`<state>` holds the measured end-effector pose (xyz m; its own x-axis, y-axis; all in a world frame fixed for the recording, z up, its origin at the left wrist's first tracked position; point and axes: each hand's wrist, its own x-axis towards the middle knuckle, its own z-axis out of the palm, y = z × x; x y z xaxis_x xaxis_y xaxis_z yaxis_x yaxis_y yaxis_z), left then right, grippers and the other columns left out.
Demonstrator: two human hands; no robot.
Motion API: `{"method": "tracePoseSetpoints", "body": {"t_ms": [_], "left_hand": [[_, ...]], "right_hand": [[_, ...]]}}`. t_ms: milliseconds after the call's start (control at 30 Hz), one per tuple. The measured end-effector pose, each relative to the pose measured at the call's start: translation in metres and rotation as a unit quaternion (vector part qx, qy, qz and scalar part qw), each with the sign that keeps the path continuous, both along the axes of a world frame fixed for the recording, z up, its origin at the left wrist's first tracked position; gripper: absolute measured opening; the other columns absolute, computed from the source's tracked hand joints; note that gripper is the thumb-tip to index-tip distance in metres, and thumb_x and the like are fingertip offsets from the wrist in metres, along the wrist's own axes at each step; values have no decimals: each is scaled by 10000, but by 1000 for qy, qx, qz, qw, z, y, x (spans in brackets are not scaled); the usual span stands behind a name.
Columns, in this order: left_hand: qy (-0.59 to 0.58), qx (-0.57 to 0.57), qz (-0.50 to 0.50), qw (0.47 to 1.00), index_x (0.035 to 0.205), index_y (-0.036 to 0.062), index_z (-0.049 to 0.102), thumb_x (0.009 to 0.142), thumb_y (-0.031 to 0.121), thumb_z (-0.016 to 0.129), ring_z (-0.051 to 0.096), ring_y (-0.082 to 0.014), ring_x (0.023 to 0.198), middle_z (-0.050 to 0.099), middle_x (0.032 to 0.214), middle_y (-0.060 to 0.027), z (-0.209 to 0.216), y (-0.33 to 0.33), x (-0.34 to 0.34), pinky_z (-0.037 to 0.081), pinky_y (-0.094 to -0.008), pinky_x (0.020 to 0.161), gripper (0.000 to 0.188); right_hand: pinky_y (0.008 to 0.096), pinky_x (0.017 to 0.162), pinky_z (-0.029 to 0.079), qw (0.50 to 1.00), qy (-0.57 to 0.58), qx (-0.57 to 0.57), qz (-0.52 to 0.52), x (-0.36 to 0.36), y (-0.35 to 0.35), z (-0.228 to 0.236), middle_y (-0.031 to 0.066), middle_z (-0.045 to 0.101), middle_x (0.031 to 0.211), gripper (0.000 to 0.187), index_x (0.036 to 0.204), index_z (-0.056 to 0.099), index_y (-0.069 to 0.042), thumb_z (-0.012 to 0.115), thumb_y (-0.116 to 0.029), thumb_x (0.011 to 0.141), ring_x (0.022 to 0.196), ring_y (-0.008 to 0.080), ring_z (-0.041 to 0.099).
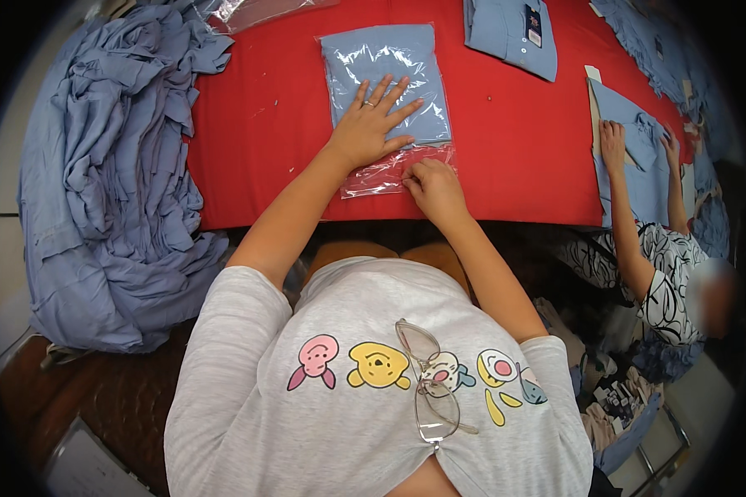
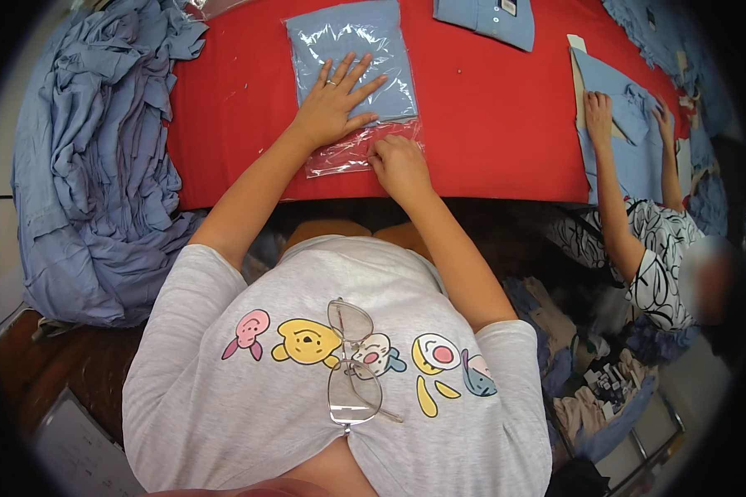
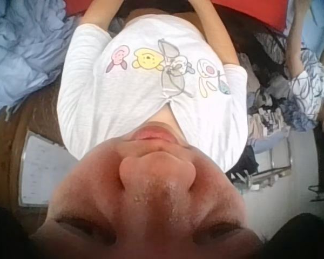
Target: The person places folded blue shirts into clear plastic bags by hand at a table and smooths the bags flat.
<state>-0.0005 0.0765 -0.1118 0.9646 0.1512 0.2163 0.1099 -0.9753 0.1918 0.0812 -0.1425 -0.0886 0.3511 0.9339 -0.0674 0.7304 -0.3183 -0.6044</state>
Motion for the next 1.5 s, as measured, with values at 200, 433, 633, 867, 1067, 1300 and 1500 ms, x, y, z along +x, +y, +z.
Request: {"method": "tracePoseSetpoints", "body": {"t_ms": [200, 433, 633, 867, 1067, 1300, 1500], "left_hand": [[-4, -5, -11, 1000, 1701, 379, 390, 1027, 699, 558, 209, -348, 1678, 218, 1832, -61, -2, 3, 1, 140, -604, 1357, 765], [-3, 3, -7, 1000, 1698, 369, 400, 1031, 688, 556, 219, -347, 1676, 219, 1832, -63, -2, 6, 1, 141, -603, 1356, 755], [-13, -7, -12, 1000, 1696, 367, 403, 1035, 680, 560, 218, -354, 1675, 220, 1831, -68, -4, 8, 0, 140, -609, 1354, 748], [-6, 10, -16, 1000, 1696, 372, 402, 1035, 683, 561, 192, -346, 1683, 224, 1829, -69, -3, 5, 1, 140, -602, 1356, 747], [-11, -35, -25, 999, 1707, 294, 390, 1019, 662, 604, 165, -347, 1689, 211, 1829, -103, -1, -2, -15, 139, -584, 1363, 809], [102, -195, -86, 972, 1710, 139, 372, 989, 537, 709, 166, -342, 1690, 209, 1827, -125, 39, -46, -139, 140, -562, 1369, 890], [61, -196, -17, 979, 1599, 131, 558, 1035, 344, 713, 307, -319, 1650, 364, 1773, -96, 12, -67, -162, 238, -513, 1354, 622]], "right_hand": [[489, 880, 511, 986, -90, 71, 117, 0, -12, 11, 113, 663, 1028, 145, 1074, 711, -34, 721, -103, 946, 1024, 332, 650], [467, 923, 496, 968, -124, 170, 136, -17, -35, 9, 103, 717, 1185, 227, 1126, 705, -39, 747, -97, 911, 1031, 304, 669], [433, 920, 477, 998, 30, 35, 51, -39, 23, 10, 79, 731, 1074, 164, 1028, 744, -62, 779, -115, 877, 977, 272, 685], [406, 914, 480, 922, -137, 169, 319, -53, 21, -2, 56, 628, 922, 55, 899, 724, -110, 677, -134, 886, 954, 248, 637], [427, 985, 499, 941, -122, 64, 309, -49, -8, 26, 87, 663, 1139, 320, 1223, 673, -73, 698, -131, 909, 1102, 262, 652], [476, 1028, 496, 993, -75, 25, 89, 33, -51, 60, 103, 679, 1191, 449, 1257, 689, -94, 803, -92, 823, 1142, 335, 633], [471, 947, 522, 994, -44, -37, 90, 58, -61, 37, 80, 698, 1067, 156, 1021, 738, -42, 782, -92, 879, 1043, 314, 643]]}}
